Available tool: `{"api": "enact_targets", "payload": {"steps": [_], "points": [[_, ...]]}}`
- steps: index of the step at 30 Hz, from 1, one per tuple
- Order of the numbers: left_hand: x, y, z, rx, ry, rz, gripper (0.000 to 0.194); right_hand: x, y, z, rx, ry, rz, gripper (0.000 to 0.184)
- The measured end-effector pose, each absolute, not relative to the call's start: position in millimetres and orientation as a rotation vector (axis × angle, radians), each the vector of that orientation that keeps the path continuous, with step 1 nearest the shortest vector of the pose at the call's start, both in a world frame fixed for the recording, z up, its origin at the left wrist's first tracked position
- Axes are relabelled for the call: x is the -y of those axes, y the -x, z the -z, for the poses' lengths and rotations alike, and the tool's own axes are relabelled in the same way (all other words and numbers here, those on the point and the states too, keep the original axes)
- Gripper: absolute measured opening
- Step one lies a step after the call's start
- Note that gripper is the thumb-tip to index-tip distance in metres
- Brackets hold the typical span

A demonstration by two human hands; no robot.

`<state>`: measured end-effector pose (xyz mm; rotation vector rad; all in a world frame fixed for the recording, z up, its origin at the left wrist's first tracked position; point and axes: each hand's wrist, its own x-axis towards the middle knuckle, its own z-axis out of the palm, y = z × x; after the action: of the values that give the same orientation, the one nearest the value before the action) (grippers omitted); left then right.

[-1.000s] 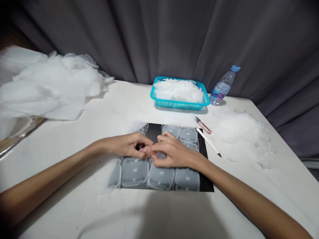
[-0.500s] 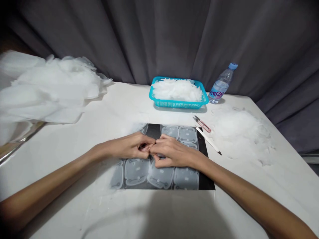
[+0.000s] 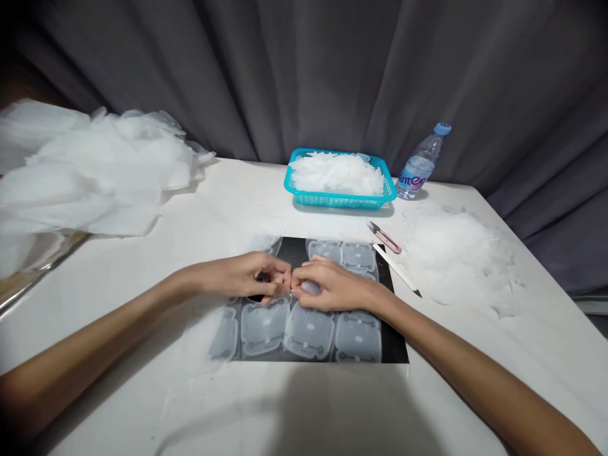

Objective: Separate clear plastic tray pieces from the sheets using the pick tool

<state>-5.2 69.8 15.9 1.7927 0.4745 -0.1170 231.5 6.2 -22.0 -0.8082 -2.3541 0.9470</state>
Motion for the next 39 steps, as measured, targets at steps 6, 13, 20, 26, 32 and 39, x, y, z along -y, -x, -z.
{"api": "enact_targets", "payload": {"steps": [6,13,20,26,32,39], "points": [[-64,3,-22,-0.577,-1.833,0.168,0.029,-6,-231,21,2.336,0.788,-0.998,0.011],[-64,2,-24,-0.483,-1.853,0.198,0.019,-10,-237,17,2.371,0.841,-1.172,0.022],[-65,3,-19,-0.395,-1.970,0.159,0.009,-10,-235,13,2.362,0.819,-1.196,0.014],[-71,4,-7,-0.418,-1.972,0.086,0.003,-3,-222,13,2.352,0.944,-0.995,0.006],[-61,4,-27,-0.561,-2.118,0.203,0.007,-4,-226,15,2.292,0.953,-1.128,0.010],[-58,2,-37,-0.558,-2.155,0.287,0.009,-7,-229,16,2.312,0.953,-1.202,0.015]]}}
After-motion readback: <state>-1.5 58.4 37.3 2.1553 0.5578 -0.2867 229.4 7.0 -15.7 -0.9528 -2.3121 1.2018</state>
